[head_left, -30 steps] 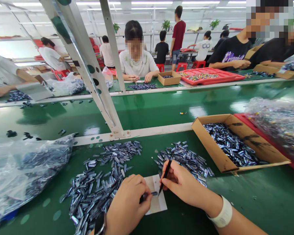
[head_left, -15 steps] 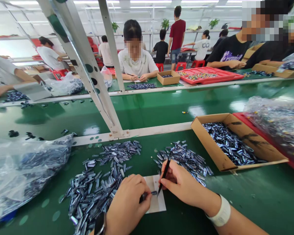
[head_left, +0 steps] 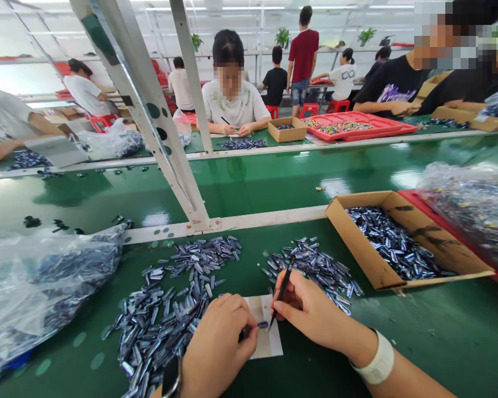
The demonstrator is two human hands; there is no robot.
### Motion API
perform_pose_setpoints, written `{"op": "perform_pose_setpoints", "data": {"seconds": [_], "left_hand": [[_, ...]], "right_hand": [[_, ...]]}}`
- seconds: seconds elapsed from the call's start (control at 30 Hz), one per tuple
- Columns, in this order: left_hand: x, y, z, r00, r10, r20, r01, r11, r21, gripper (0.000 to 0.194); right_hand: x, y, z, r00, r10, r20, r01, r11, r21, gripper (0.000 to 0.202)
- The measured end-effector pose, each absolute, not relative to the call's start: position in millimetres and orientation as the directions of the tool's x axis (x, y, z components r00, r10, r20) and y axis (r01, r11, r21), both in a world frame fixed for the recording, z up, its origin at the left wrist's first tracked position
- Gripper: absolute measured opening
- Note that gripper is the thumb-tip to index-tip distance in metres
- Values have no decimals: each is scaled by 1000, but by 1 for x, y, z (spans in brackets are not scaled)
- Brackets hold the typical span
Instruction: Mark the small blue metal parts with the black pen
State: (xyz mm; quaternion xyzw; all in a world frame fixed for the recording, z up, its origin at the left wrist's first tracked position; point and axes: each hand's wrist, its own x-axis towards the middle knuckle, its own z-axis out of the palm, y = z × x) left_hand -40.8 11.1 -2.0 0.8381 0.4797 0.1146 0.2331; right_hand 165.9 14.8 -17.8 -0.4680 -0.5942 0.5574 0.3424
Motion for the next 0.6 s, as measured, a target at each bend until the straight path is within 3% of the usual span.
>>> {"op": "perform_pose_setpoints", "data": {"seconds": [0.3,0.6], "left_hand": [[-41,12,-3,521,853,-36,753,-439,491,18],[-41,13,2,542,835,-100,753,-429,500,15]], "right_hand": [[165,15,-14,-325,934,-151,161,-103,-982,17],[163,19,-13,-301,937,-174,41,-170,-985,28]]}}
